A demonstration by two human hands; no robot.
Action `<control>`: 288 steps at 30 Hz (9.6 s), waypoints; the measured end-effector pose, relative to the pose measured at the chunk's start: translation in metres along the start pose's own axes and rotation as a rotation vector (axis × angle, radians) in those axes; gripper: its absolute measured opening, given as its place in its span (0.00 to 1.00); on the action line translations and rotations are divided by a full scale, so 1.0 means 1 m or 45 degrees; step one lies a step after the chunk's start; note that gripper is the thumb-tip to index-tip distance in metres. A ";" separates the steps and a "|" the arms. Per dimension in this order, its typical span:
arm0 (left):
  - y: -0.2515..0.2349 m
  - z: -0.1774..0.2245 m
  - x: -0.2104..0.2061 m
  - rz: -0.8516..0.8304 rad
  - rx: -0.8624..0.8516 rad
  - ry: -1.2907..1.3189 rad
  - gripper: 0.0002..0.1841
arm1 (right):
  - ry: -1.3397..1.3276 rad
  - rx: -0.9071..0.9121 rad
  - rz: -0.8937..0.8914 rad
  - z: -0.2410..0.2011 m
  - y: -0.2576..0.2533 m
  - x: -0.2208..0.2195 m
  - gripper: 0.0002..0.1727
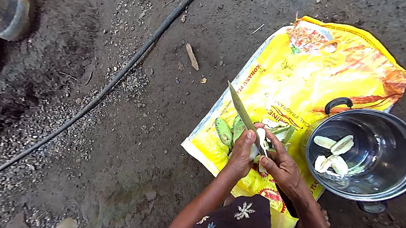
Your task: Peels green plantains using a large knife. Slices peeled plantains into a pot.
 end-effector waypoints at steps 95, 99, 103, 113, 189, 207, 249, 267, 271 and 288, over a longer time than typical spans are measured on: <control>-0.010 0.011 0.016 0.399 0.221 0.508 0.20 | 0.109 0.006 -0.028 0.001 0.009 -0.021 0.53; -0.010 0.011 0.017 0.397 0.167 0.479 0.21 | 0.042 -0.029 -0.033 0.005 0.009 -0.021 0.49; -0.010 0.010 0.014 0.382 0.141 0.500 0.21 | -0.008 -0.046 -0.024 0.007 0.008 -0.018 0.45; -0.010 0.010 0.015 0.326 0.139 0.402 0.21 | -0.112 -0.098 -0.067 0.010 0.008 -0.018 0.45; -0.005 -0.005 -0.246 -0.885 0.186 -0.614 0.22 | 0.300 0.157 -0.120 -0.140 0.123 0.188 0.36; 0.015 -0.103 -0.236 -0.189 0.356 0.255 0.21 | 0.400 0.540 0.471 -0.035 0.149 0.198 0.42; 0.064 -0.083 -0.252 -0.868 -0.209 -0.081 0.70 | -0.005 0.553 0.514 -0.038 0.159 0.194 0.45; 0.064 -0.089 -0.244 -0.751 -0.272 0.231 0.57 | 0.102 0.570 0.529 -0.034 0.155 0.189 0.44; 0.066 -0.092 -0.243 -0.652 -0.209 0.318 0.53 | 0.190 0.571 0.577 -0.034 0.154 0.191 0.43; 0.063 -0.097 -0.237 -0.585 -0.166 0.268 0.46 | 0.250 0.576 0.566 -0.035 0.153 0.194 0.42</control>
Point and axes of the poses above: each hand's wrist, its own y-axis away from the middle knuckle, its own x-axis out of the back of the hand, z = x × y, the point moved 7 cm from there along -y, towards the middle knuckle, and after that the axes turned 3 degrees about z, right-handed, at the moved point
